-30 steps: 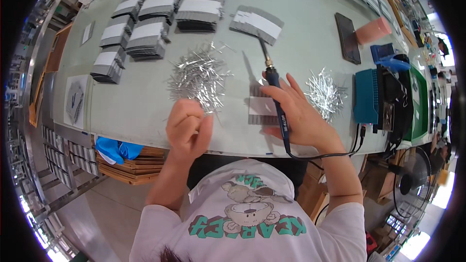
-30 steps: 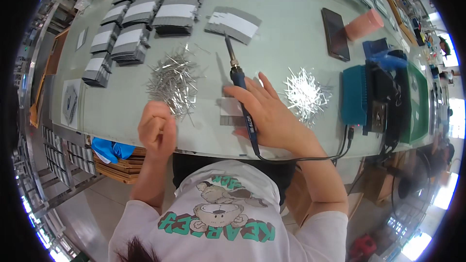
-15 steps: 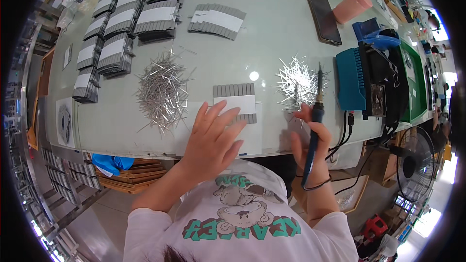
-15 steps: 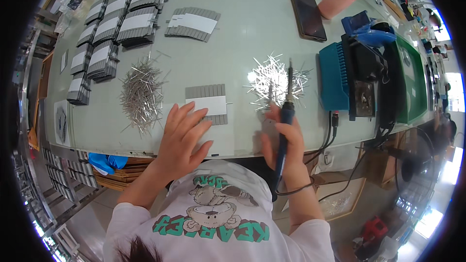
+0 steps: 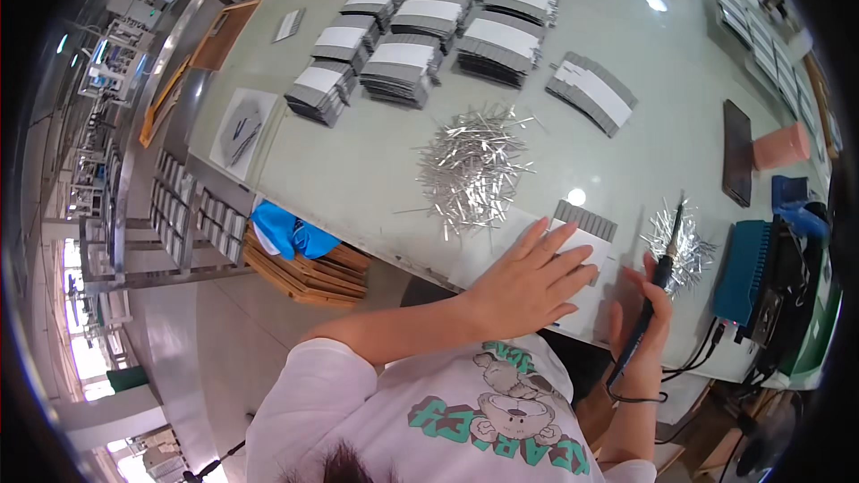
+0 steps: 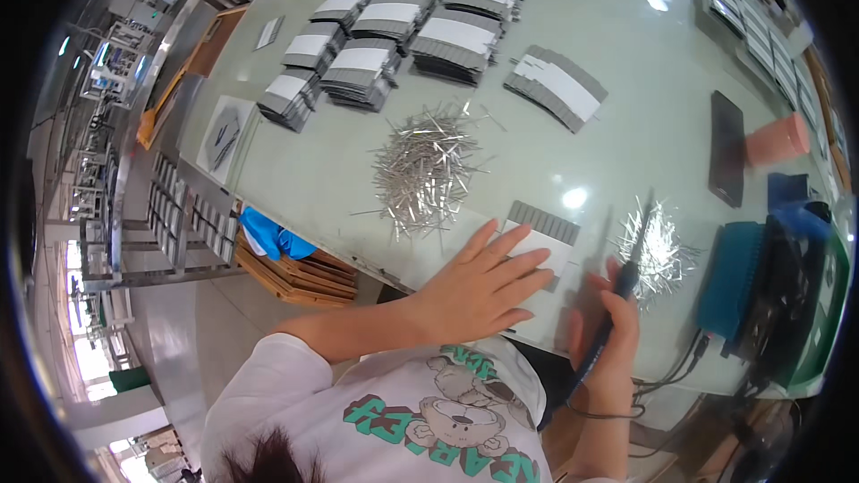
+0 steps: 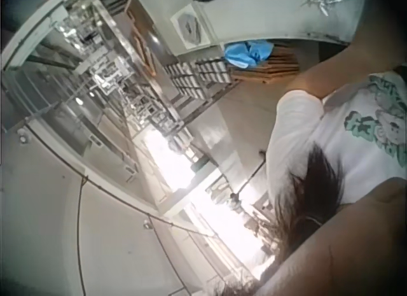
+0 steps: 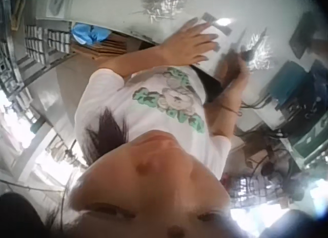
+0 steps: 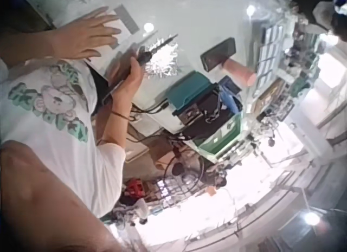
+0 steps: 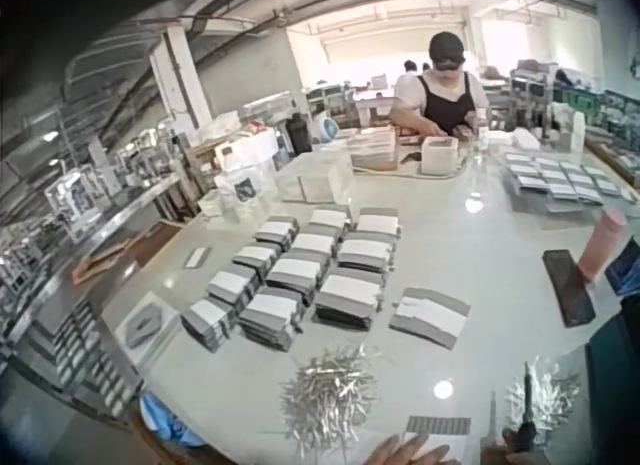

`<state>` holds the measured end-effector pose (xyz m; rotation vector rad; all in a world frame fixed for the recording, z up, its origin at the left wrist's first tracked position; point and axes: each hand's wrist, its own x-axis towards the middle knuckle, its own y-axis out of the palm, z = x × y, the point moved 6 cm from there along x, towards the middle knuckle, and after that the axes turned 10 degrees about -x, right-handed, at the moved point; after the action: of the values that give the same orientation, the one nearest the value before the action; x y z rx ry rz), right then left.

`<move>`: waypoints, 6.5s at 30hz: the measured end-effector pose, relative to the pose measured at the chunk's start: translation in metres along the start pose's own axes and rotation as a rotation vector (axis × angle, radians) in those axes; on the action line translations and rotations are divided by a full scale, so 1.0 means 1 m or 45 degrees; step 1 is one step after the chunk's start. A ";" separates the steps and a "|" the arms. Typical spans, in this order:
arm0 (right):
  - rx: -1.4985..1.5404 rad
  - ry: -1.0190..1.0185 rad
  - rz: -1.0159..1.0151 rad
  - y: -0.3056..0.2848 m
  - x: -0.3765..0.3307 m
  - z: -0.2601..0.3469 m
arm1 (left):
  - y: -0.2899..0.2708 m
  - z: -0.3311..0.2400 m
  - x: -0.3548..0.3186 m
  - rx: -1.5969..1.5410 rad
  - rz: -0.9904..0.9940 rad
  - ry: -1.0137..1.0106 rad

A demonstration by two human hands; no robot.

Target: Use a soldering iron to attach small metal pins onto components at a factory workbench.

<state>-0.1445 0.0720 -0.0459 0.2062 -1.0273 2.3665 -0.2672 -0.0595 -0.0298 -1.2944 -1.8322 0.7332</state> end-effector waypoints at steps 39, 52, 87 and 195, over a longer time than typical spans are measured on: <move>0.178 -0.041 0.168 0.015 0.026 0.010 | -0.021 0.038 0.039 -0.126 0.167 -0.067; 0.378 0.141 -0.363 -0.041 -0.016 0.007 | -0.017 0.042 0.034 -0.135 0.134 -0.033; -0.122 0.000 -0.113 -0.050 0.025 0.036 | -0.017 0.042 0.034 -0.093 0.125 -0.044; 0.142 0.011 0.014 0.015 0.049 0.059 | -0.058 0.064 -0.031 0.209 -0.068 -0.089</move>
<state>-0.1977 0.0426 0.0026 0.2322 -0.8957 2.4344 -0.3443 -0.1095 -0.0265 -1.1225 -1.8131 0.8900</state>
